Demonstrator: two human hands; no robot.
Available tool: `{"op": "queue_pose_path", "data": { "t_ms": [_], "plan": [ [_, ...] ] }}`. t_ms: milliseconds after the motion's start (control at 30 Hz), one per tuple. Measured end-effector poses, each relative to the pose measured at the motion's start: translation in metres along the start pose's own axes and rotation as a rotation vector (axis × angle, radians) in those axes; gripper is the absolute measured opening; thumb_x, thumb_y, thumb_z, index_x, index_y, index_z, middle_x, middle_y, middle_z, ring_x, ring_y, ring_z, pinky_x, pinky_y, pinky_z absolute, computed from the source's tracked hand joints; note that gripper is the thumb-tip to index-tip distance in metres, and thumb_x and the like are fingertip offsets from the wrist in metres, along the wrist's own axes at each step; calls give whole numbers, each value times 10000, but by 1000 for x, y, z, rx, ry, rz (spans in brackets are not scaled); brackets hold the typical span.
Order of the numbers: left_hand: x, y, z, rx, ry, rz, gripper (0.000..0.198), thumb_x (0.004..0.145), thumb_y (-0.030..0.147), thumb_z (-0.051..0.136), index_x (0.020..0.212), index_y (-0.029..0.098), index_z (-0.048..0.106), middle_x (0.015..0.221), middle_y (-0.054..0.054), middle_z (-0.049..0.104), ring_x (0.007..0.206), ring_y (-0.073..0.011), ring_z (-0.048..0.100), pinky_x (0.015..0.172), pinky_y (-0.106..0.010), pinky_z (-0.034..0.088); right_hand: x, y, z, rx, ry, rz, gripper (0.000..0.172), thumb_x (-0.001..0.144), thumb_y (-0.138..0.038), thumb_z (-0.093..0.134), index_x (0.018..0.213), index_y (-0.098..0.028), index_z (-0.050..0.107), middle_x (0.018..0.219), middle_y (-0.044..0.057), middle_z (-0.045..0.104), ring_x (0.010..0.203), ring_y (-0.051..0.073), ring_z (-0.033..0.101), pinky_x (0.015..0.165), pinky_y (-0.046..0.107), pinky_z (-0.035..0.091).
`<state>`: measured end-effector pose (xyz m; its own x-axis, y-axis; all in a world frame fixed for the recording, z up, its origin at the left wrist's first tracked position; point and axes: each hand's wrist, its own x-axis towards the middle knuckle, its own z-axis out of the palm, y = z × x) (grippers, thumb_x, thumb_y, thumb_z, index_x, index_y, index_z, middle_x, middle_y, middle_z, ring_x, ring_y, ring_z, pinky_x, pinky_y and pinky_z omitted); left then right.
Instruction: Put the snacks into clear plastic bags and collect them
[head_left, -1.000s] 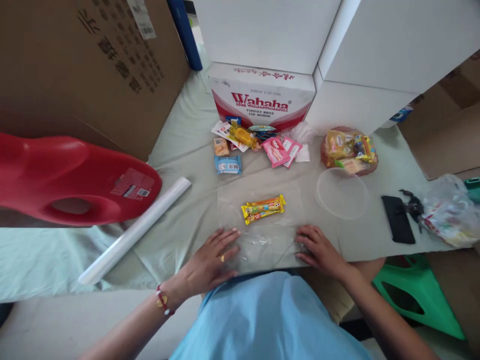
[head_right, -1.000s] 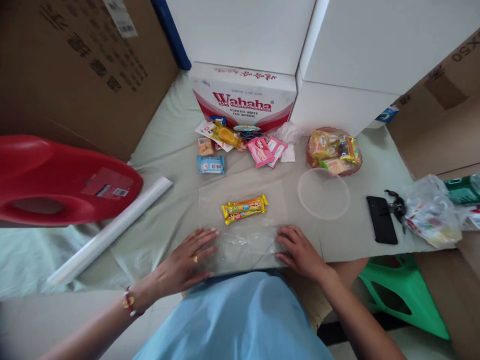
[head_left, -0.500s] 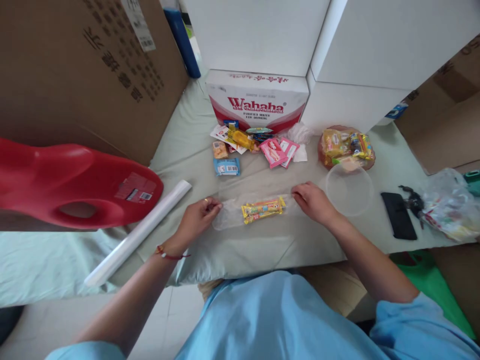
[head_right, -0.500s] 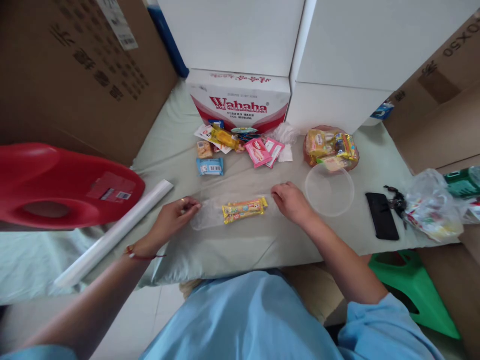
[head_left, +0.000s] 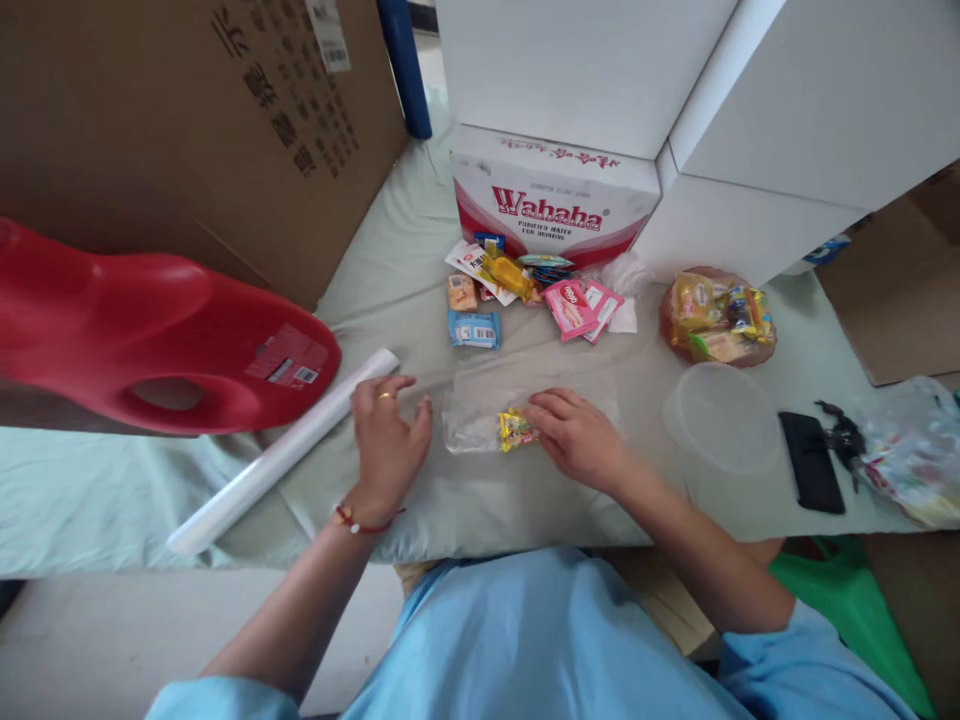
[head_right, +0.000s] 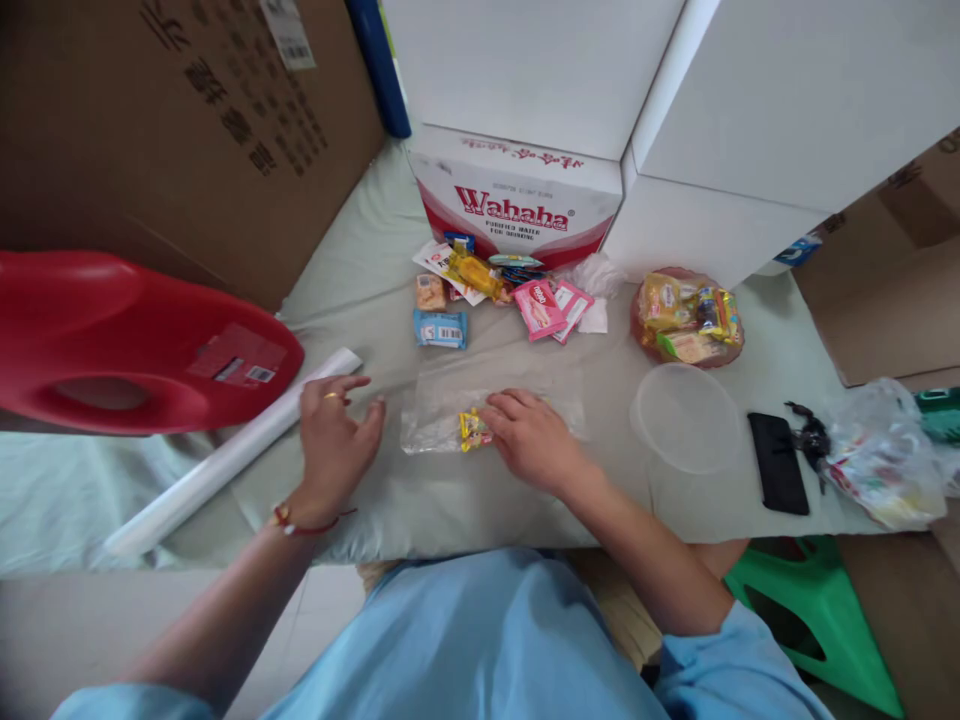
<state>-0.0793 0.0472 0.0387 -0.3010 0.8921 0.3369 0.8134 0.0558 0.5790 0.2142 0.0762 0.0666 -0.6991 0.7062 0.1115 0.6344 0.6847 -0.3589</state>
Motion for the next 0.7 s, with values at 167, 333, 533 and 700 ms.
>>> {"op": "queue_pose_path", "data": {
  "t_ms": [167,333,533,700],
  "plan": [
    [-50,51,-4,-92,-5,553,382,897,105,562,1213,266,701,1153,-86,739,1141,-246,665,1038,-434,487,7,0,28,16,-115,99,346,1035,-229,604,1367,-186,691,1332,132,714,1255,282,600,1081,441,506],
    [-59,73,50,-59,-431,551,619,859,5,464,1431,183,617,1349,-138,722,1261,-263,646,1054,-450,508,17,28,9,160,-144,48,306,994,-88,533,1192,-156,756,1203,126,756,1134,236,660,1054,392,513],
    [-49,62,71,18,-499,584,504,926,26,487,1375,168,664,1354,-132,732,1255,-261,656,1073,-450,491,75,64,9,-61,-90,270,609,945,-146,626,1539,-72,518,1466,217,607,1326,314,544,1156,441,407],
    [-51,63,66,72,-494,614,478,967,51,488,1400,169,650,1347,-119,740,1258,-249,656,1075,-440,470,114,64,16,-56,-244,340,311,974,-217,649,1246,-84,722,1064,161,747,1074,277,630,971,354,448]
  ]
}}
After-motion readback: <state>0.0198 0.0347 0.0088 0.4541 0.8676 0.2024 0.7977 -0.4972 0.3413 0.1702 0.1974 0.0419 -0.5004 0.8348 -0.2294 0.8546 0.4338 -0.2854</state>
